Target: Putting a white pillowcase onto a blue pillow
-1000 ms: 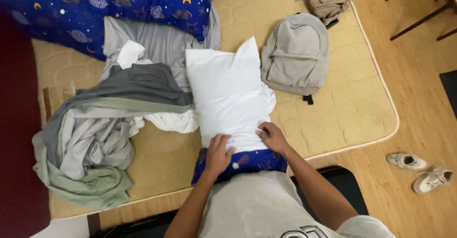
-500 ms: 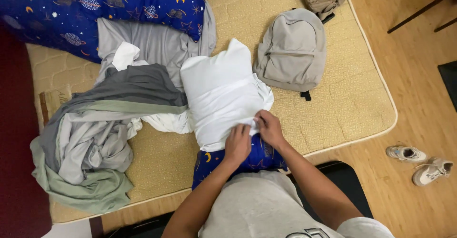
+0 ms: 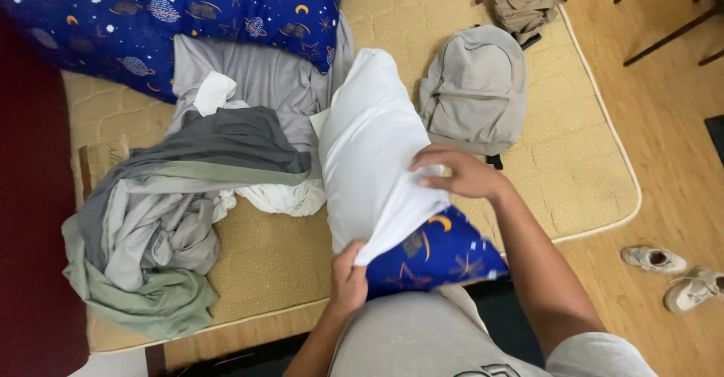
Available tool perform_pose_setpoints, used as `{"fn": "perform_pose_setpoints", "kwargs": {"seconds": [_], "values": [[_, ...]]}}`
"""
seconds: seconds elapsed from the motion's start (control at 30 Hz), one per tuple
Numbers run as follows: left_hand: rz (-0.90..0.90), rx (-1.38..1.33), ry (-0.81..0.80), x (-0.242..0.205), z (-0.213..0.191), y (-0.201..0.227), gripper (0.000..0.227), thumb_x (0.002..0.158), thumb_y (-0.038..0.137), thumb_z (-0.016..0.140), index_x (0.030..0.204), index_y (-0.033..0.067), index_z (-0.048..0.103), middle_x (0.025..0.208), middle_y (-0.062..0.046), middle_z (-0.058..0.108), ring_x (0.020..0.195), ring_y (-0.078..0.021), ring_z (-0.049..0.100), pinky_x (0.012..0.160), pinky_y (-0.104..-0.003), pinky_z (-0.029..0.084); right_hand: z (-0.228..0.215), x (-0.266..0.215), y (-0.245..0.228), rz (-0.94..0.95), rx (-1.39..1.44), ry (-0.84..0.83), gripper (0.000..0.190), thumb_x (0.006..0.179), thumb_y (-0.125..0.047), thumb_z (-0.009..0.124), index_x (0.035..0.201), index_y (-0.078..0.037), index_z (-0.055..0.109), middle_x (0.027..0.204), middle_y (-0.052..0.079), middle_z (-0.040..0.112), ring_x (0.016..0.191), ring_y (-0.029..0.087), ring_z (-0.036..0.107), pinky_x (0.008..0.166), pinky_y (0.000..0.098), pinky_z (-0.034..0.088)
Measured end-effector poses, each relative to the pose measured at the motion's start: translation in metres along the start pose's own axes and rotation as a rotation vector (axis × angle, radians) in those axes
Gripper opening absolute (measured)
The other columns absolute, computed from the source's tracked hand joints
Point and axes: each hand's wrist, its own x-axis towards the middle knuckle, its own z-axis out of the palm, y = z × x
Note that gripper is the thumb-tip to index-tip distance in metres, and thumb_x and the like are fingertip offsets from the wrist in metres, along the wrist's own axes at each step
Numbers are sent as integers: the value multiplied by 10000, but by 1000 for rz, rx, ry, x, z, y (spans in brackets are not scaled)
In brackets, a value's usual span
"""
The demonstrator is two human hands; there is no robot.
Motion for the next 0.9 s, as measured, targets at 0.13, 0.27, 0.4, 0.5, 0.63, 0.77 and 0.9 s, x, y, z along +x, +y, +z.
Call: {"fn": "perform_pose_setpoints", "kwargs": {"seconds": [0.13,0.27,0.4,0.5,0.63,0.77,0.9], "values": [[-126,20,-88,-27,-13,17,189,901,19,542,949,19,724,674,-25,669,563,-128,524,529,-278,394,42,-16,64,32,440,-76,532,761,-136,778,1272,-244,678,1689,56,329,1548,340,302,1200,655,324],[-180,-112,70,-33,-14,-17,207,893,40,510,879,27,716,622,0,580,541,-113,438,510,-278,347,88,-52,52,96,442,168,418,783,-129,784,1199,-153,745,1633,60,425,1506,309,391,1247,533,283],[-134,-128,111,-19,-5,3,198,869,42,503,869,-13,693,644,3,564,587,-114,418,556,-274,336,93,-57,35,145,412,320,21,804,-77,791,809,-97,798,1388,80,663,1216,234,657,1119,391,475],[-95,-96,147,-4,2,-3,206,878,34,503,866,-7,705,638,5,561,572,-106,411,534,-276,324,106,-40,45,39,198,478,93,949,-148,676,898,-115,746,1013,67,780,762,127,656,758,264,567],[289,31,130,23,36,-21,176,896,3,572,724,43,583,585,-36,522,473,-133,383,420,-305,306,87,-3,27,80,242,730,82,985,-60,643,931,-63,704,823,21,660,662,121,506,669,262,431],[664,261,169,57,36,-24,472,1046,391,549,653,134,500,599,-29,476,484,-265,546,460,-344,456,62,40,4,-91,361,754,141,1042,-111,634,936,-108,726,796,42,652,793,147,571,814,347,499],[619,-11,-63,51,19,-119,621,981,619,491,598,131,465,523,-15,432,417,-258,470,415,-362,431,77,56,6,-109,347,616,190,1077,-136,556,973,-60,696,789,154,624,784,264,588,795,448,496]]}}
